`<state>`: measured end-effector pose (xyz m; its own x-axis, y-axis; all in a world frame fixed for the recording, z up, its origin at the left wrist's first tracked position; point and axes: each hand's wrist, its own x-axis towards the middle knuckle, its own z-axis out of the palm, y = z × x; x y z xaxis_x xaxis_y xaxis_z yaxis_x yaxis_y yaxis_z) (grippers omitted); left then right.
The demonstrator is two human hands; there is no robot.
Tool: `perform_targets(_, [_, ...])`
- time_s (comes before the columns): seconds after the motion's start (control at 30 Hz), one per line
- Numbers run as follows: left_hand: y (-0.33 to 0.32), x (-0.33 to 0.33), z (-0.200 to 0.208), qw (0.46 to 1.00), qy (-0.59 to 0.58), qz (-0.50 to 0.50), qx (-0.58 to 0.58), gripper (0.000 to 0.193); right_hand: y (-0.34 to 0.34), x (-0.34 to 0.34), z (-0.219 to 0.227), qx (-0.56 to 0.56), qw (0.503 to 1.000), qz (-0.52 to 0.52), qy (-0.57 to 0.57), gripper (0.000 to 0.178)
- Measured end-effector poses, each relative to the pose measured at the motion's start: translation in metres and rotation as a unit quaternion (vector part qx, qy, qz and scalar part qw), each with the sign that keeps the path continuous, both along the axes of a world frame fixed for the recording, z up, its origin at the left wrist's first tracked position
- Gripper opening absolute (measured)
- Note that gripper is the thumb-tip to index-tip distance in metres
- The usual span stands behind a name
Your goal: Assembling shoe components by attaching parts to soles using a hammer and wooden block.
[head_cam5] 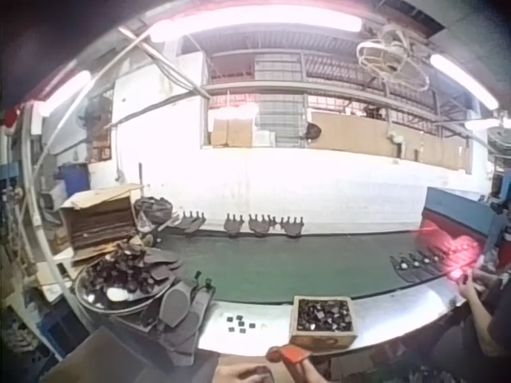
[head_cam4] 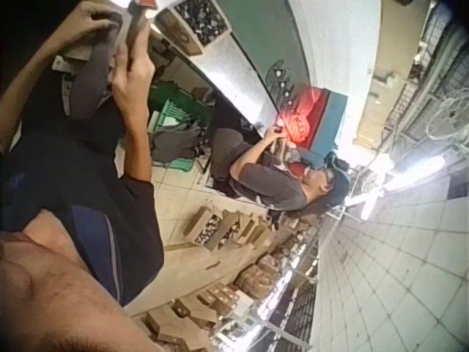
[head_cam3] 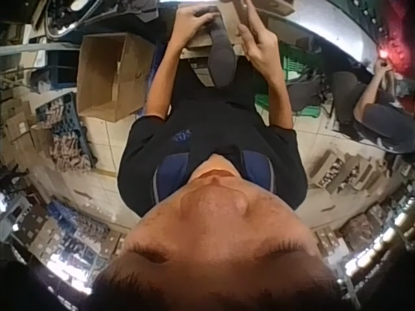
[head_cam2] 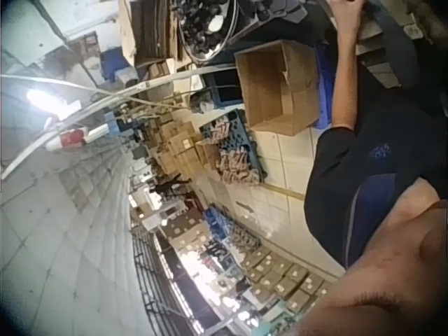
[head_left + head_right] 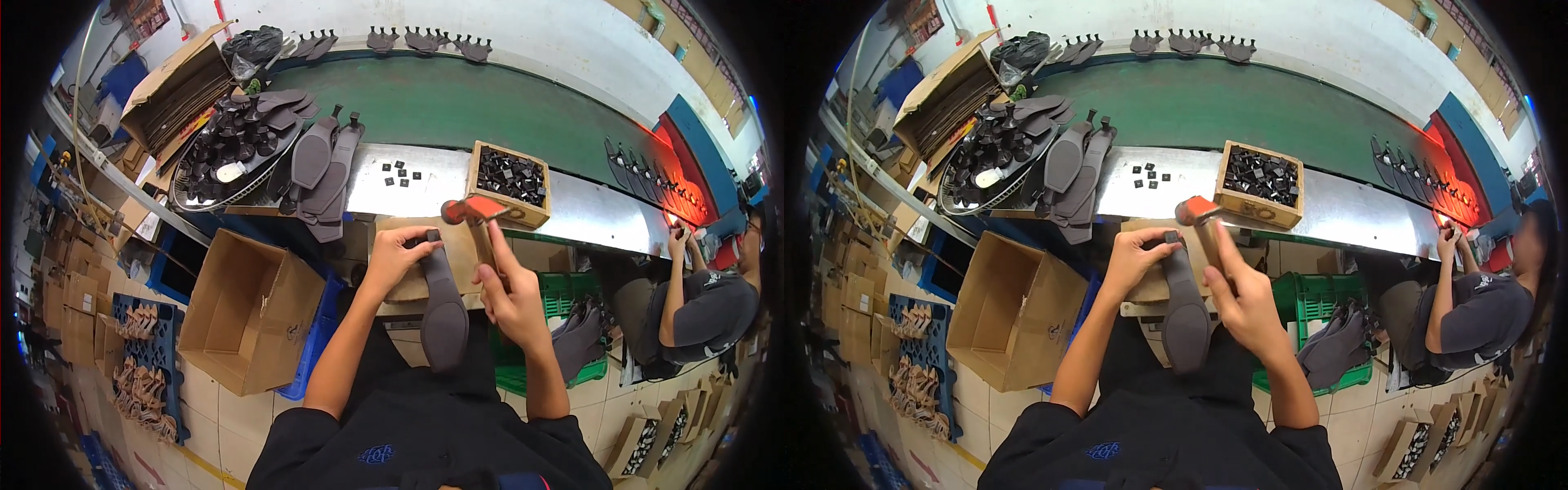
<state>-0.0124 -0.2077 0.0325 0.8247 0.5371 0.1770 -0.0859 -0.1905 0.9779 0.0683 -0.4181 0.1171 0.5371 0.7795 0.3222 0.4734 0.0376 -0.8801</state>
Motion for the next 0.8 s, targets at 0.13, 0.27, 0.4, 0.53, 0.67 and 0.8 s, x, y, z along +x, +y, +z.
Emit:
perform_targets(0.13, [-0.001,0.000,0.004,1.000,0.010,-0.008,0.003,0.025,-0.005,-0.014,0.003,0.013,1.000,0.020,-0.019,0.056])
perform_targets(0.27, [-0.001,0.003,0.000,1.000,-0.003,-0.015,-0.006,0.025,0.000,-0.003,0.002,-0.073,0.997,0.029,-0.018,0.057])
perform_targets(0.4, [0.001,-0.003,-0.008,0.999,-0.012,-0.036,-0.033,0.060,-0.016,-0.019,0.047,0.001,1.000,-0.003,0.023,0.054])
perform_targets(0.53, [-0.006,-0.009,-0.002,0.938,0.097,0.016,0.331,0.118,-0.022,-0.025,0.022,0.021,0.999,-0.018,-0.021,0.053])
perform_targets(0.67, [-0.008,-0.011,0.001,0.928,0.219,0.013,0.303,0.122,-0.004,-0.008,-0.001,-0.004,0.996,-0.002,-0.084,0.055])
perform_targets(0.8, [-0.001,-0.023,-0.006,0.934,0.164,0.023,0.317,0.121,-0.029,-0.031,0.055,0.119,0.979,-0.033,-0.163,0.052])
